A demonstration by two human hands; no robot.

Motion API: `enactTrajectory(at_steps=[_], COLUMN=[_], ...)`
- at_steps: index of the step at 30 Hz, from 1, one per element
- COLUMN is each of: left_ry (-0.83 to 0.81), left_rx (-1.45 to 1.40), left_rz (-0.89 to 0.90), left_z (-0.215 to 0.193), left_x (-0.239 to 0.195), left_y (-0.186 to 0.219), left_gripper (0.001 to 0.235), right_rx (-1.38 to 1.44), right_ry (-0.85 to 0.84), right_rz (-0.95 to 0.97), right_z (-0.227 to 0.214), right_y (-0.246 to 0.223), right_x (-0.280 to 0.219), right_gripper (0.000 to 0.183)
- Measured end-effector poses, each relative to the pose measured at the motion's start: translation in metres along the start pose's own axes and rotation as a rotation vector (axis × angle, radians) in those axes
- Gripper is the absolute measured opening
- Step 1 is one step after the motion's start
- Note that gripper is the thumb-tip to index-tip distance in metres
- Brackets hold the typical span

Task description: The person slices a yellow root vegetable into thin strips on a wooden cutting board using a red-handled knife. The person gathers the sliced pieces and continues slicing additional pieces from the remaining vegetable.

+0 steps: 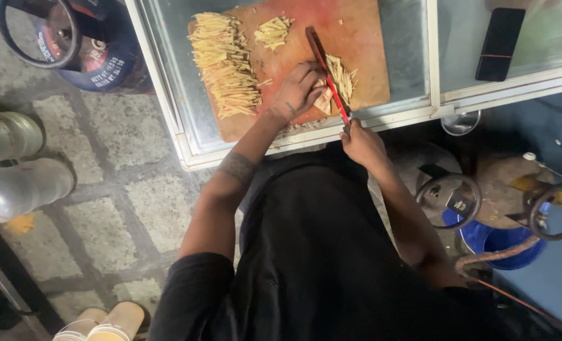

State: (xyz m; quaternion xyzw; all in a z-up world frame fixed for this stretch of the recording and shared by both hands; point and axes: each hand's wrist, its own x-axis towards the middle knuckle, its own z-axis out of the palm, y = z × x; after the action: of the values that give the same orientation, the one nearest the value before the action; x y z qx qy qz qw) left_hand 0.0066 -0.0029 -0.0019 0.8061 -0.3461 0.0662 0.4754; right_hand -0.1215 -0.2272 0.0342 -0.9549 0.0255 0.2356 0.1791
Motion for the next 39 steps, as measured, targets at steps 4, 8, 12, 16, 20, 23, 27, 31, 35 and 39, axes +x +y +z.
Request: enactTrajectory(at_steps=[4,8,12,16,20,23,27,31,35,39], left_ry=[-0.101,-0.183,-0.209,-0.229,-0.203,-0.184,-0.252,-0.255,-0.256,-0.279], left_rx=[0.055,0.011,0.034,0.045,0.045,0.085,0.012,0.101,0.14,0.125], left_rz=[0.073,0.082,0.137,0.159,0.163,0.208,0.158,0.204,0.191,0.154], left_z=[-0.01,-0.017,-0.01,-0.008,-0.002,-0.006,-0.009,-0.004,-0.006,-0.005], left_x=[-0.005,-0.005,-0.005,-0.005,-0.009,-0.008,-0.001,-0.006,0.003,-0.008], left_y=[0.008,0.002,-0.012,-0.023,-0.024,-0.024,-0.026,-0.029,-0.031,-0.026], left_gripper=[0.026,0.027,0.031,0.032,0.034,0.036,0.038,0.033,0.039,0.036], right_rx=[0.087,-0.03,-0.044,-0.016,0.039,-0.047,0.034,0.035,0.003,0.016], right_ry=[-0.176,-0.15,-0.194,-0.223,-0.134,-0.233,-0.012,-0.128,-0.172,-0.104], right_rz=[0.154,0.082,0.087,0.125,0.037,0.112,0.06,0.11,0.097,0.001], right_z=[-0.02,-0.038,-0.038,-0.025,-0.019,-0.023,-0.019,-0.001,-0.009,-0.007], right_y=[-0.012,-0.025,-0.023,-0.025,-0.023,-0.026,-0.036,-0.035,-0.03,-0.031], right_x=[-0.001,-0.005,-0.024,-0.023,-0.016,-0.016,-0.015,-0.018,-0.005,-0.008], right_gripper=[0.036,0.04,0.04,0.045,0.04,0.038,0.04,0.046,0.046,0.044])
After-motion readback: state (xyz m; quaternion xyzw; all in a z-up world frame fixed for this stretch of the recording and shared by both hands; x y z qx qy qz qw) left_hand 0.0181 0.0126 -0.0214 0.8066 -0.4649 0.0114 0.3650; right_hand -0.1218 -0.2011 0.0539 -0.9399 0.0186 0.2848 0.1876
